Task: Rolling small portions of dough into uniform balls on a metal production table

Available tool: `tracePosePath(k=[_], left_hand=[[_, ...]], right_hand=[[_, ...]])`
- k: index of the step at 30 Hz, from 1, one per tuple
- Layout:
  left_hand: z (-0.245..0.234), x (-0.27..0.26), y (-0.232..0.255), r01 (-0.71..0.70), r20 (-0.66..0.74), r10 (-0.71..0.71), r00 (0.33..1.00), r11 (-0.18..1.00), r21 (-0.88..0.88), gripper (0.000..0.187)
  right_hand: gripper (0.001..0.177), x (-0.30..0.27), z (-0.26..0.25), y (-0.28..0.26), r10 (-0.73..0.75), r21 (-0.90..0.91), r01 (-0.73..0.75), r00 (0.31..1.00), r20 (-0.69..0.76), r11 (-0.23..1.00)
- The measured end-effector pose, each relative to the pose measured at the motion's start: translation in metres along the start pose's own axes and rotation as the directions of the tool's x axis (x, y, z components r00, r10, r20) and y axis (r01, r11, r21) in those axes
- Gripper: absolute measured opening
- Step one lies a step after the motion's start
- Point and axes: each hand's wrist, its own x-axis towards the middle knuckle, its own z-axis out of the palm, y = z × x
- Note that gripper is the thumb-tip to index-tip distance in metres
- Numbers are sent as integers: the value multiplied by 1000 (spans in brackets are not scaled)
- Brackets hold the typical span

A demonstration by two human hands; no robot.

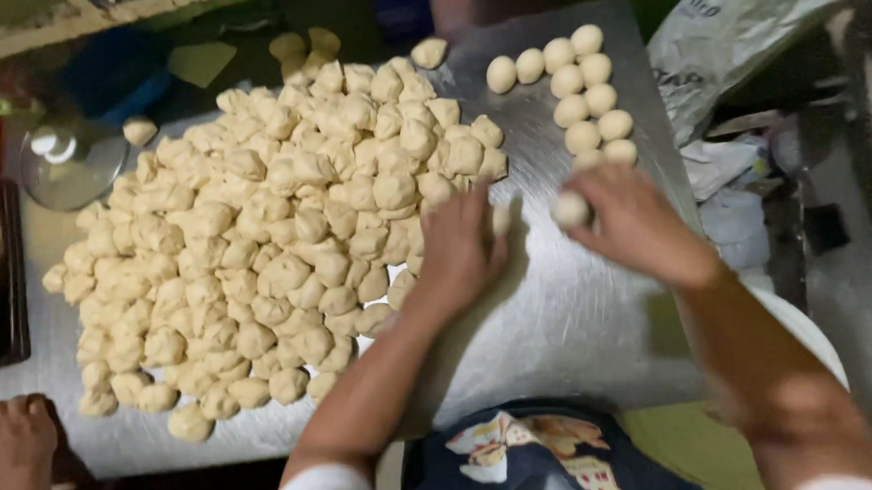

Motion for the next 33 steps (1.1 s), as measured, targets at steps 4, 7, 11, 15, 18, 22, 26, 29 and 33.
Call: tracePosePath(k=[4, 7, 11, 15, 18, 22, 26, 29, 33], left_hand=[[43, 145, -31, 106, -81, -99, 992, 991, 86, 80], [101, 201, -67, 239, -118, -216, 969, 937, 253, 38], [63, 201, -49, 213, 127, -267, 955, 919, 332, 61], [29, 176, -38, 106, 313, -314, 896, 837, 537, 29], [43, 156, -64, -78, -135, 163, 977, 869, 488, 19], [-64, 95, 3, -198, -636, 225, 738, 974, 114, 17], [-130, -13, 57, -356, -784, 153, 601, 930, -91, 25], [-110, -91, 44, -281, -630, 51, 775, 920, -272, 27], [-54, -186, -16, -174, -288, 76, 954, 927, -331, 29]], right_hand=[[52, 132, 34, 73, -130, -32, 126, 963, -235, 992], [52, 190, 65, 110, -152, -202, 92, 940, -306, 975], [72, 177, 33, 93, -41, -165, 10, 982, -182, 986], [35, 135, 32, 54, 24, 118, -13, 996, -90, 993], [33, 116, 65, 15, 39, 110, -47, 996, 80, 993], [42, 109, 35, -43, 223, 96, -237, 966, 134, 967], [56, 113, 101, -34, 188, 319, -141, 974, -123, 937], [53, 71, 101, -45, 326, 445, -201, 918, -226, 873], [30, -64, 114, -22, 474, 580, -193, 792, -384, 792]])
